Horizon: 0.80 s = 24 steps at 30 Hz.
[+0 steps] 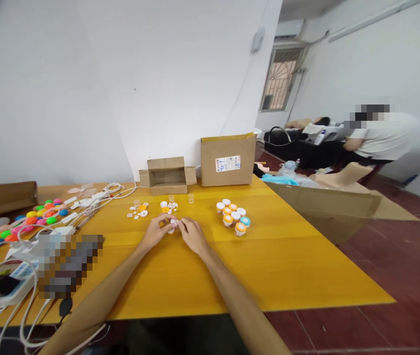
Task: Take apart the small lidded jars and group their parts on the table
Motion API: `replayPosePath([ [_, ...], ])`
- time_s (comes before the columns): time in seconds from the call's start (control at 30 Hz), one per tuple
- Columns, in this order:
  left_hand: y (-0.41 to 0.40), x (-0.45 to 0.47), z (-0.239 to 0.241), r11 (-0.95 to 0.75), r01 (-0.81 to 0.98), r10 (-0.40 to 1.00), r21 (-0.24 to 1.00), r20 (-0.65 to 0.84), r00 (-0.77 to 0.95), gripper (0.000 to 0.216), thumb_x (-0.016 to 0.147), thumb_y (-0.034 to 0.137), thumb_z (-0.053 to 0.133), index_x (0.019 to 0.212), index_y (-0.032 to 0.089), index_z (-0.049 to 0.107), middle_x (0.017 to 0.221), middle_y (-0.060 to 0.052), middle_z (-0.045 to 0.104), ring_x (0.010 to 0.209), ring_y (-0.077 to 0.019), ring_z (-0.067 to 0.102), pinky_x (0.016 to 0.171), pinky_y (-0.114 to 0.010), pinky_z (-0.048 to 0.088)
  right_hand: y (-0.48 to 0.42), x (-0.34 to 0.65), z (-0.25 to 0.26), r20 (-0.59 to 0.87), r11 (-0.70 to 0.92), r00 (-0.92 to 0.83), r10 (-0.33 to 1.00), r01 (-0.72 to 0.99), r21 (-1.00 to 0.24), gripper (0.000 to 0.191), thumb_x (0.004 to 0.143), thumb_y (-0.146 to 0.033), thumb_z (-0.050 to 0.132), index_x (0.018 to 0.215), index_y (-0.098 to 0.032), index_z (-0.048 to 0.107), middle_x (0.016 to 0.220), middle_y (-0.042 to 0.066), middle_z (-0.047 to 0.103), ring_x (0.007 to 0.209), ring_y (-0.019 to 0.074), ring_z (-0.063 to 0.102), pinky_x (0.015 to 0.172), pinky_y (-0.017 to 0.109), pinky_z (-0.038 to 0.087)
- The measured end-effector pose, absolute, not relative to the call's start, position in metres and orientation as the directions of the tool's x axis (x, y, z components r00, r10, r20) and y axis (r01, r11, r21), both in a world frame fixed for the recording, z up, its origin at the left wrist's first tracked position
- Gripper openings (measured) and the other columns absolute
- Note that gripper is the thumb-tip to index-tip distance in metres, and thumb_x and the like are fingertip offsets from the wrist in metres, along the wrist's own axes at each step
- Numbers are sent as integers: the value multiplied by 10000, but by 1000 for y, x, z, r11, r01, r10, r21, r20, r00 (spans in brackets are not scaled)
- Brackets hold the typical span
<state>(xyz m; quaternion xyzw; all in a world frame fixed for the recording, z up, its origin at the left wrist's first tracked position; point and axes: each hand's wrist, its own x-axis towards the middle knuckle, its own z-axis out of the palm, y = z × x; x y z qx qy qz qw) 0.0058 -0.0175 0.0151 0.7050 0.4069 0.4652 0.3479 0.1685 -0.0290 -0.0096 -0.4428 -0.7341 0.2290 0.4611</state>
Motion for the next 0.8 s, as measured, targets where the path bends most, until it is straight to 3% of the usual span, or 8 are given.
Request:
replayPosePath([
  [0.2, -16, 5, 17, -411, 248, 909, 877, 373, 186, 139, 729, 333, 744, 803, 215, 750, 829, -10, 738, 793, -174, 629, 778, -289, 474, -25, 176, -13, 480, 458, -121, 869, 564, -687, 268, 951, -369, 472, 750, -243, 598, 780, 41, 656, 747, 205, 606, 697, 299, 434],
  [0.37, -17, 5, 17, -393, 250, 918, 885, 363, 158, 172, 724, 367, 751, 793, 210, 745, 795, -6, 724, 760, -169, 624, 745, -283, 471, -20, 187, -22, 468, 346, -56, 882, 750, -564, 111, 906, -259, 541, 819, -245, 608, 895, 93, 646, 851, 254, 601, 723, 343, 437],
  [0.5, -16, 5, 15, -398, 258, 916, 880, 368, 159, 181, 726, 384, 748, 782, 212, 745, 772, -4, 718, 749, -168, 617, 729, -280, 465, -16, 191, -32, 503, 340, -52, 863, 797, -500, 80, 882, -225, 561, 917, -256, 625, 958, 108, 626, 905, 267, 576, 744, 359, 442],
  [0.67, -13, 4, 12, -412, 274, 910, 869, 379, 166, 156, 724, 348, 748, 809, 217, 757, 806, -11, 730, 773, -169, 627, 736, -279, 465, -13, 191, -39, 535, 321, -16, 845, 814, -484, 198, 844, -202, 592, 1024, -268, 641, 979, 105, 624, 924, 272, 574, 777, 371, 460],
  [0.8, -14, 4, 12, -422, 280, 906, 862, 389, 168, 150, 724, 322, 749, 836, 224, 766, 854, -20, 741, 807, -178, 633, 759, -287, 464, -15, 192, -32, 528, 343, 16, 849, 744, -574, 176, 839, -217, 580, 998, -248, 647, 1038, 111, 634, 929, 271, 597, 807, 390, 485],
])
